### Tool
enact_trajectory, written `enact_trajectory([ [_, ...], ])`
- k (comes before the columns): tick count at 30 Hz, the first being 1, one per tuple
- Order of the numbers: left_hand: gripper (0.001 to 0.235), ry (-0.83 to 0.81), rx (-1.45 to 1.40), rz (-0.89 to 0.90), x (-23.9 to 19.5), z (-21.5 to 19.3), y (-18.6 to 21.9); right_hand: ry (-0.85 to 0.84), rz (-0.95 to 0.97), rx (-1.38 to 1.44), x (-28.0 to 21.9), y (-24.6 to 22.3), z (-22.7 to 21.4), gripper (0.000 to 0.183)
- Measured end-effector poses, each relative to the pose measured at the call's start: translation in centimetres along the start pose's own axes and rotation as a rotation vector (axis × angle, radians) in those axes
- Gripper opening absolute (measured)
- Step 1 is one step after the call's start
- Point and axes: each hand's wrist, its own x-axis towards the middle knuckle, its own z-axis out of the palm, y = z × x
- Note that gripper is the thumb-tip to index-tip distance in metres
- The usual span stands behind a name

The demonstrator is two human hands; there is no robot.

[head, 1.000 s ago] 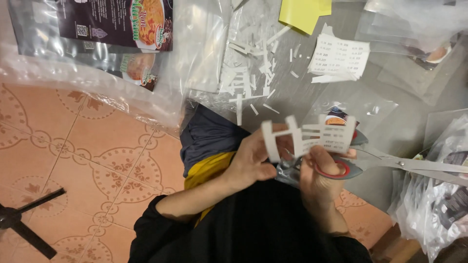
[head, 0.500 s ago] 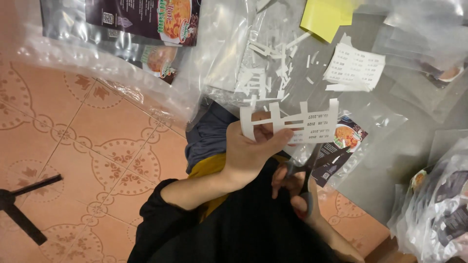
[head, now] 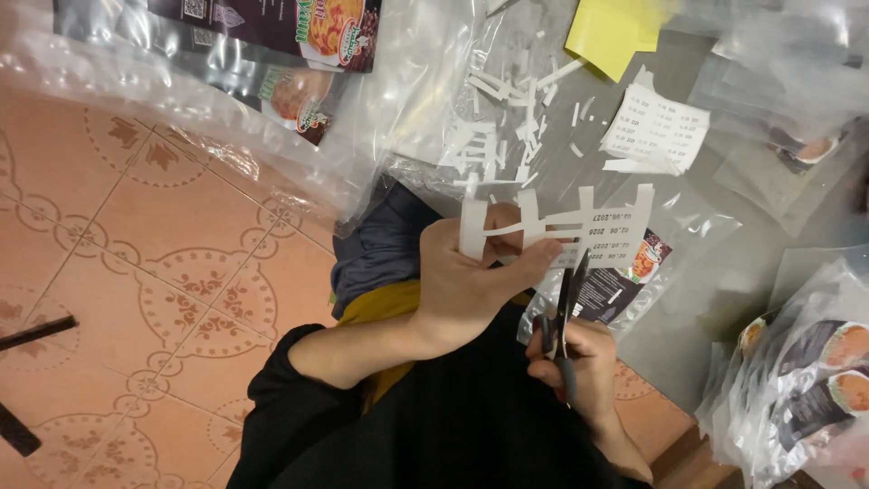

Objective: Cutting out individual labels from a printed sheet using scissors.

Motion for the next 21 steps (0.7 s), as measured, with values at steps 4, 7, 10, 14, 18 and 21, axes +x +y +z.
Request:
enact_trajectory([
  [4, 0.01, -0.004, 0.022, 0.03, 0.1, 0.1, 0.5, 0.018, 0.032, 0.055, 0.1, -0.4, 0.4, 0.036],
  [7, 0.009, 0.0, 0.049, 0.066, 0.1, -0.1, 0.6, 0.051, 0.067, 0.062, 0.4, -0.6, 0.6, 0.038],
  [10, 0.011, 0.005, 0.051, 0.102, 0.0, -0.3, 0.8, -0.003, -0.093, 0.079, 0.9, -1.5, 0.7, 0.042],
  [14, 0.009, -0.025, 0.068, 0.088, 0.1, -0.4, 1.2, -0.002, -0.093, 0.119, 1.1, -1.9, 1.0, 0.048],
  [18, 0.01, -0.045, 0.02, 0.062, 0.0, -0.5, 0.9, 0.039, -0.105, 0.107, 1.1, -2.1, 1.4, 0.05],
  [21, 0.012, -0.031, 0.064, 0.08, 0.0, -0.5, 0.9, 0.033, -0.091, 0.044, 1.1, -2.0, 1.2, 0.049],
])
